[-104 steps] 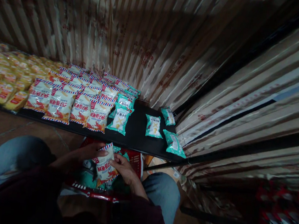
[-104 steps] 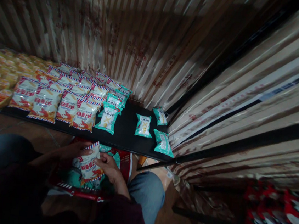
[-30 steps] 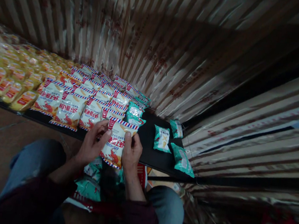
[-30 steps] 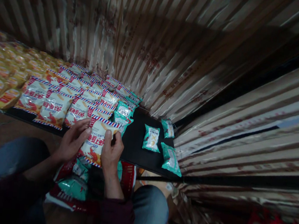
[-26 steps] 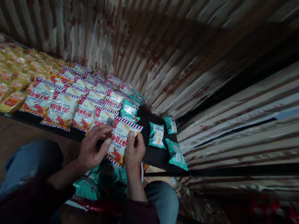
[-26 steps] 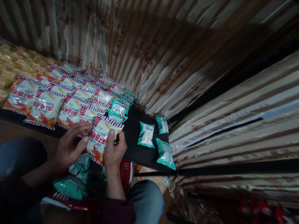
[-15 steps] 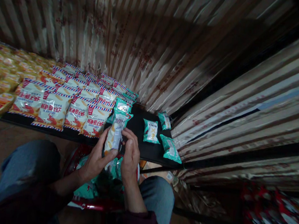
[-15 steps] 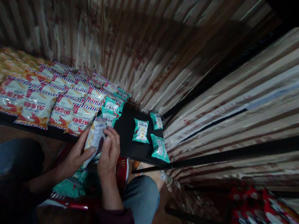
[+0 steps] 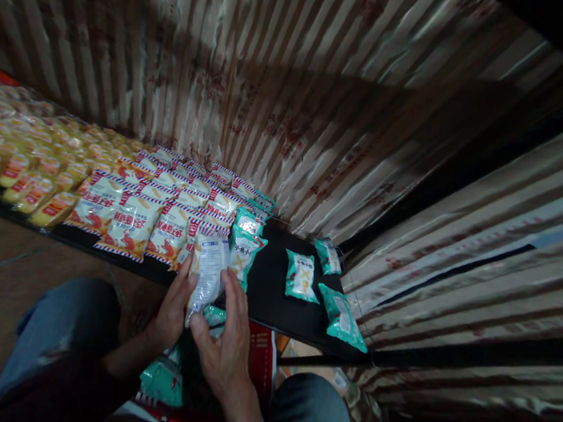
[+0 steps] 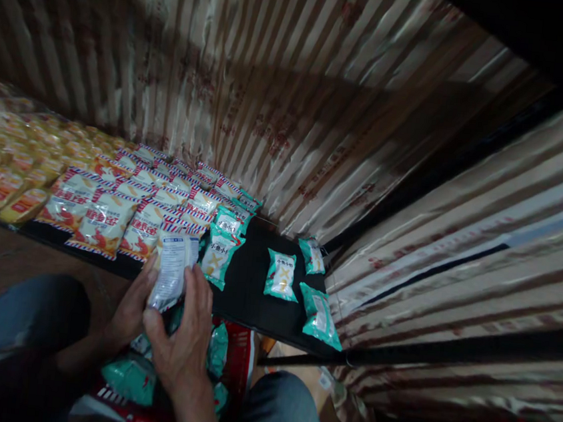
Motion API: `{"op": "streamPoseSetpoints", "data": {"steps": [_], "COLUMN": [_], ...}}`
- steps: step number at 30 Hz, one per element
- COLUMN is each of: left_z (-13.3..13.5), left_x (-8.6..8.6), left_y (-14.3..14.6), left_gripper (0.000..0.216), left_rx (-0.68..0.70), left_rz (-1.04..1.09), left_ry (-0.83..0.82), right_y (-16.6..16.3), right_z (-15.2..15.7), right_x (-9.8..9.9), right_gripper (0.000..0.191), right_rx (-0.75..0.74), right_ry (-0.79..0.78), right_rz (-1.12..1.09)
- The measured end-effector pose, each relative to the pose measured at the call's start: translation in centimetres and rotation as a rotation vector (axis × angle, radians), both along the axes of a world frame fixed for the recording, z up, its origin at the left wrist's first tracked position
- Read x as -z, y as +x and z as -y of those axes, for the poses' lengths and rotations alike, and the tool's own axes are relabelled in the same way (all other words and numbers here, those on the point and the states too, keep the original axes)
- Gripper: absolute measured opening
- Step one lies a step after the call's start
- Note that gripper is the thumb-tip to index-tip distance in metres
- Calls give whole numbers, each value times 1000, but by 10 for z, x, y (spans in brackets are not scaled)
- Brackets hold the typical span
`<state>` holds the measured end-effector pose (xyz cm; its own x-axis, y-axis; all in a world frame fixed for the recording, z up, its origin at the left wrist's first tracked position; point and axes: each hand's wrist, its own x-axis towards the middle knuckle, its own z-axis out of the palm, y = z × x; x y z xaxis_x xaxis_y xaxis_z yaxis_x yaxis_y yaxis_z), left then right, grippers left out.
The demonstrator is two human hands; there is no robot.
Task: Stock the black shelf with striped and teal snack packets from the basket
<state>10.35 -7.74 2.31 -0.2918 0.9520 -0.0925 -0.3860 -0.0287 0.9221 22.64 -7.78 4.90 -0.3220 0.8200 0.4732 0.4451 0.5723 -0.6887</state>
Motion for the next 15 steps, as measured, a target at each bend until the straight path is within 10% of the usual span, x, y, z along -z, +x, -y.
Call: {"op": "streamPoseSetpoints", "data": {"steps": [4,15], "left_z": [3,0], "left_x": [-2,5], "left_y": [2,-25], "left_gripper": [68,51], "left_rx": [-42,-417], "left_rz": [-11,-566], "left_ry": [171,309], "right_y": [-11,-52], "right_z": [4,-16], "right_x": [3,12], "right_gripper": [82,53], "right_rx": [24,21], "right_ry": [-64,-295], "right_rz": [-10,-251]}}
